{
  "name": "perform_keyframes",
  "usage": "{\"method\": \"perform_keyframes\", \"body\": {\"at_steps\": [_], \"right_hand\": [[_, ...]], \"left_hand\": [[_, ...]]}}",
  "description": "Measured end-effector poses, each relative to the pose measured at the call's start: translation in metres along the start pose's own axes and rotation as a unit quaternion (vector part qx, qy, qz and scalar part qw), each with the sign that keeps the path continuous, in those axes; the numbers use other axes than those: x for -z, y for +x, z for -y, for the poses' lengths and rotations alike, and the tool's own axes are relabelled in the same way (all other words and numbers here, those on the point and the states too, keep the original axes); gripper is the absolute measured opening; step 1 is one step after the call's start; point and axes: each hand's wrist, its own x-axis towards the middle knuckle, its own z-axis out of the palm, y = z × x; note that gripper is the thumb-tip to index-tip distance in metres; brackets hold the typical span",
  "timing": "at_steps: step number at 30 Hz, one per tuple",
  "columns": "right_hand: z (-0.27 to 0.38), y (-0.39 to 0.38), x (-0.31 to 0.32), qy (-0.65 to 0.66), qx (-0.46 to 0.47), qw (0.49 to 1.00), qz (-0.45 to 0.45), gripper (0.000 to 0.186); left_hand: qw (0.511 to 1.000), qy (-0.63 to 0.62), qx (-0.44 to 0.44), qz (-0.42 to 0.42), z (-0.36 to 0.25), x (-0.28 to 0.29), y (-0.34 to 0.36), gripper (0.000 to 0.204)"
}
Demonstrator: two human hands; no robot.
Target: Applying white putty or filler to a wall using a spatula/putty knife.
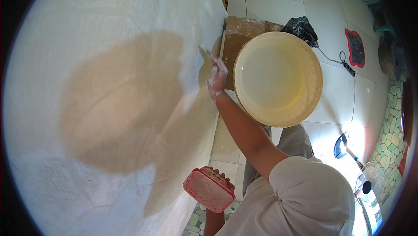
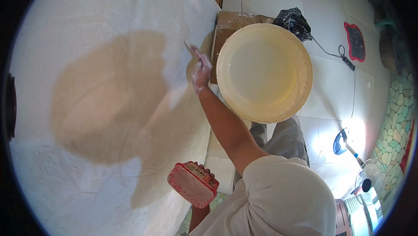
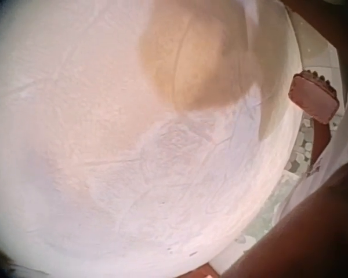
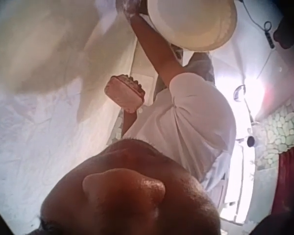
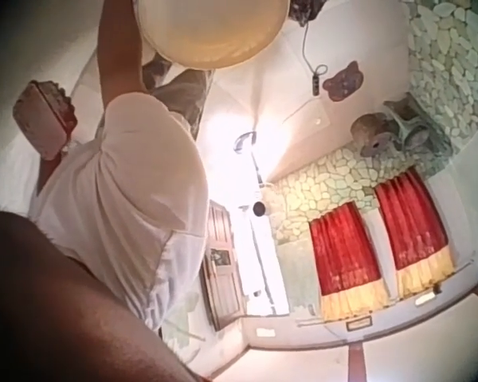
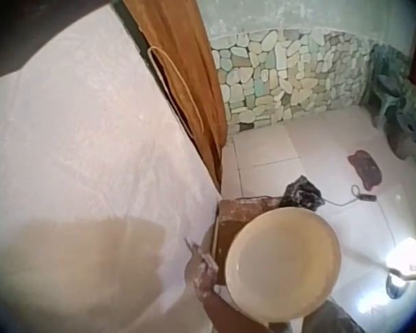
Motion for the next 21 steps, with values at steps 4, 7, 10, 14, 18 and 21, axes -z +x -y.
{"method": "perform_keyframes", "body": {"at_steps": [4, 7, 10, 14, 18, 21], "right_hand": [[-0.030, 0.049, -0.003, -0.022, -0.060, 0.997, -0.051, 0.034], [-0.054, 0.050, 0.001, 0.058, -0.070, 0.995, -0.042, 0.034], [-0.060, 0.020, 0.008, 0.096, -0.012, 0.995, 0.005, 0.033], [-0.038, -0.038, 0.036, -0.159, 0.005, 0.985, 0.064, 0.033], [-0.033, -0.056, 0.066, -0.188, 0.021, 0.976, 0.104, 0.028], [-0.028, -0.043, 0.061, -0.026, 0.015, 0.998, 0.060, 0.025]], "left_hand": [[0.999, 0.022, 0.005, -0.022, 0.022, 0.033, 0.005, 0.055], [0.999, -0.001, 0.017, -0.033, 0.033, 0.053, 0.018, 0.055], [0.998, 0.005, 0.021, -0.056, 0.032, 0.056, 0.019, 0.054], [0.999, 0.001, 0.021, -0.036, 0.029, 0.065, 0.018, 0.053], [0.999, -0.003, 0.030, -0.019, 0.036, 0.072, 0.023, 0.054], [0.999, -0.004, 0.029, -0.018, 0.042, 0.080, 0.016, 0.056]]}}
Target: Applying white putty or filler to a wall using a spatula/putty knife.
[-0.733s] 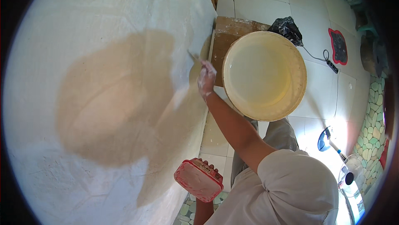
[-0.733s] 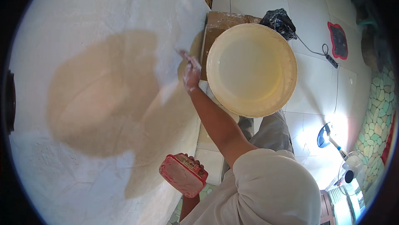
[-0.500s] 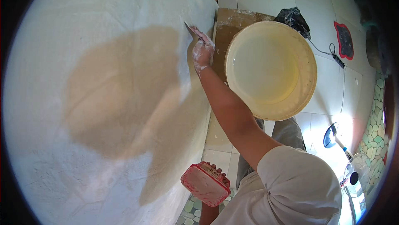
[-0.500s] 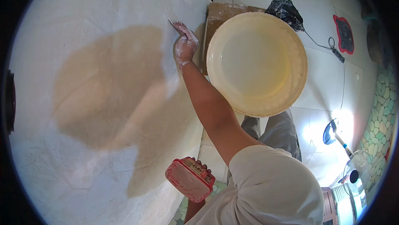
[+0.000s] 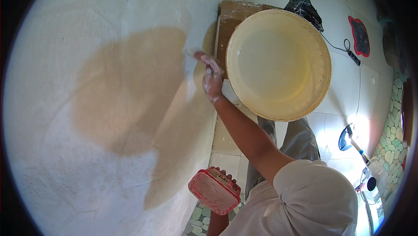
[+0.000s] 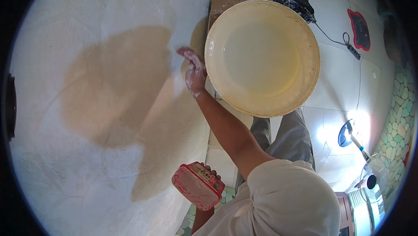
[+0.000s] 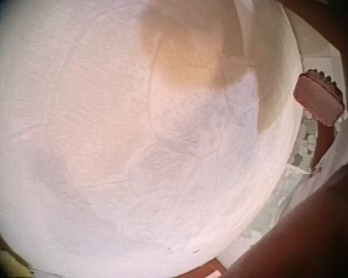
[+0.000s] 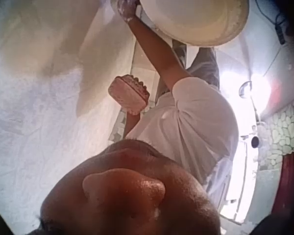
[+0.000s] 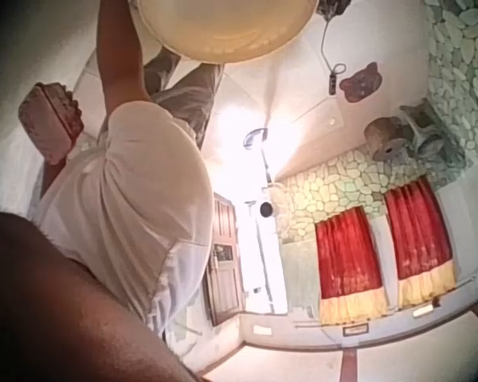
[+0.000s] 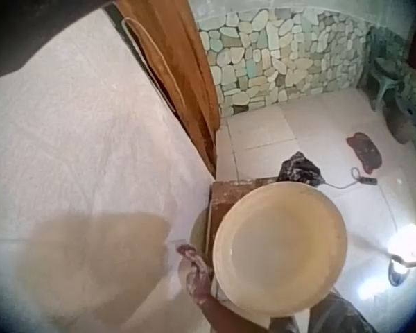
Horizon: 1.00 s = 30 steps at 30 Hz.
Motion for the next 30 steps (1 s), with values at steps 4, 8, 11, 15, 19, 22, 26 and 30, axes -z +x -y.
{"method": "perform_keyframes", "body": {"at_steps": [4, 8, 11, 15, 19, 22, 26, 30], "right_hand": [[-0.010, 0.040, -0.001, 0.137, -0.023, 0.989, -0.048, 0.024], [-0.020, 0.016, 0.011, 0.043, -0.012, 0.999, 0.025, 0.031], [-0.009, -0.033, 0.032, -0.180, 0.000, 0.980, 0.091, 0.036], [0.003, -0.049, 0.052, -0.185, 0.005, 0.971, 0.150, 0.038], [-0.003, -0.008, 0.026, 0.121, -0.006, 0.992, 0.027, 0.034], [0.025, 0.008, 0.006, -0.099, -0.053, 0.994, 0.009, 0.035], [0.096, -0.053, 0.007, -0.163, 0.012, 0.982, 0.096, 0.042], [0.235, -0.128, 0.047, 0.097, -0.266, 0.951, 0.126, 0.028]], "left_hand": [[1.000, -0.013, -0.008, 0.024, 0.021, -0.001, -0.003, 0.058], [1.000, -0.009, -0.029, -0.002, 0.035, -0.002, -0.011, 0.059], [0.999, -0.016, -0.034, 0.029, 0.035, 0.008, -0.024, 0.063], [0.998, -0.038, -0.044, -0.013, 0.043, 0.017, -0.034, 0.063], [0.997, -0.068, -0.048, 0.006, 0.070, 0.009, -0.033, 0.062], [0.994, -0.051, -0.072, 0.065, 0.080, 0.015, -0.049, 0.064], [0.991, -0.086, -0.098, 0.021, 0.089, -0.004, -0.112, 0.070], [0.977, -0.133, -0.102, 0.129, 0.107, -0.036, -0.193, 0.070]]}}
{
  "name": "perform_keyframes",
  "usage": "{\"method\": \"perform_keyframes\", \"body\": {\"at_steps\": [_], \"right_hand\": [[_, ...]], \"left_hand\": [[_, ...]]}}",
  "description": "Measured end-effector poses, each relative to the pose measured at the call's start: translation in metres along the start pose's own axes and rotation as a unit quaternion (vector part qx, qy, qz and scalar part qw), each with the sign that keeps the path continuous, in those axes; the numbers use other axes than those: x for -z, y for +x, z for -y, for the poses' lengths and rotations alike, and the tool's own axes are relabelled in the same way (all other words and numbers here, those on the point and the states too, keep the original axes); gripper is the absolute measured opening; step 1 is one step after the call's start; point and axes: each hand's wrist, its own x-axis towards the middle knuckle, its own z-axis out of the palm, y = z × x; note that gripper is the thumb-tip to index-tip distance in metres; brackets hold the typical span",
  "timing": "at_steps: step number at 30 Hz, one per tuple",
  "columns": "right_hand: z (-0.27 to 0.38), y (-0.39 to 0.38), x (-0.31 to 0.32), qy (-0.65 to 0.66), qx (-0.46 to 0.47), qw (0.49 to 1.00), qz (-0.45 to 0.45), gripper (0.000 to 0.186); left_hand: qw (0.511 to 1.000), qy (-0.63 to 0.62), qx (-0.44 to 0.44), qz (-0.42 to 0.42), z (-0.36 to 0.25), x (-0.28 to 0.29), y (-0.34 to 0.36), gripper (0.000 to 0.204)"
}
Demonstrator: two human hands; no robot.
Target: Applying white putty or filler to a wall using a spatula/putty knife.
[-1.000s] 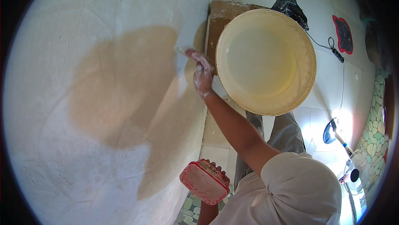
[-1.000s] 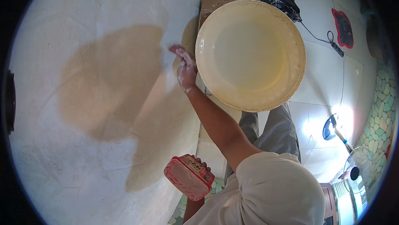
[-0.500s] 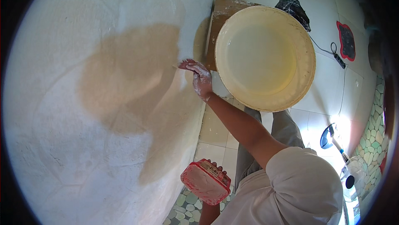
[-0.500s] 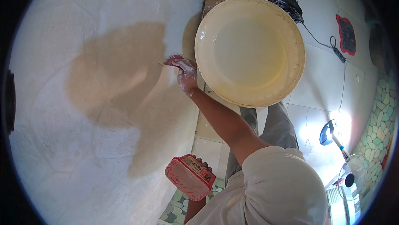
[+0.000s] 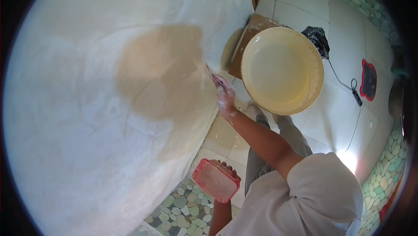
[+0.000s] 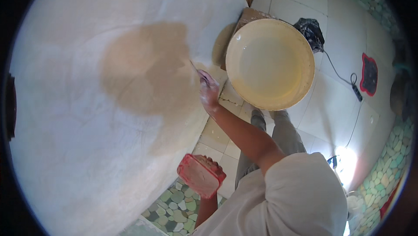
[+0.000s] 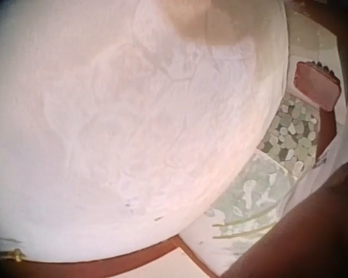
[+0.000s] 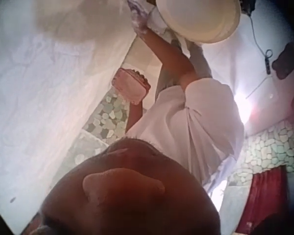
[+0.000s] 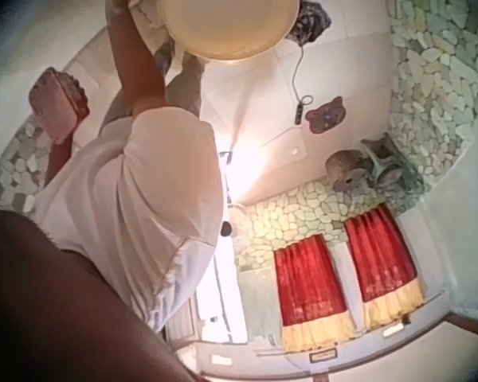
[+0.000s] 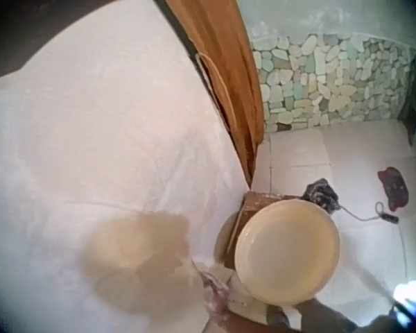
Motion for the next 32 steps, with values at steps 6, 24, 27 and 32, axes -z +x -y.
{"method": "perform_keyframes", "body": {"at_steps": [6, 24, 27, 32], "right_hand": [[0.221, -0.140, -0.036, 0.133, -0.416, 0.890, 0.132, 0.018], [0.512, -0.355, -0.051, -0.413, 0.030, 0.654, 0.633, 0.028], [0.514, -0.351, -0.039, -0.439, 0.155, 0.591, 0.659, 0.032], [0.536, -0.386, -0.041, -0.439, 0.186, 0.577, 0.663, 0.029]], "left_hand": [[0.995, 0.013, -0.085, 0.050, -0.028, 0.004, -0.089, 0.067], [0.966, 0.074, -0.183, 0.170, 0.006, -0.105, -0.192, 0.072], [0.937, 0.105, -0.166, 0.288, 0.018, -0.101, -0.181, 0.076], [0.942, 0.040, -0.165, 0.290, 0.029, -0.092, -0.208, 0.080]]}}
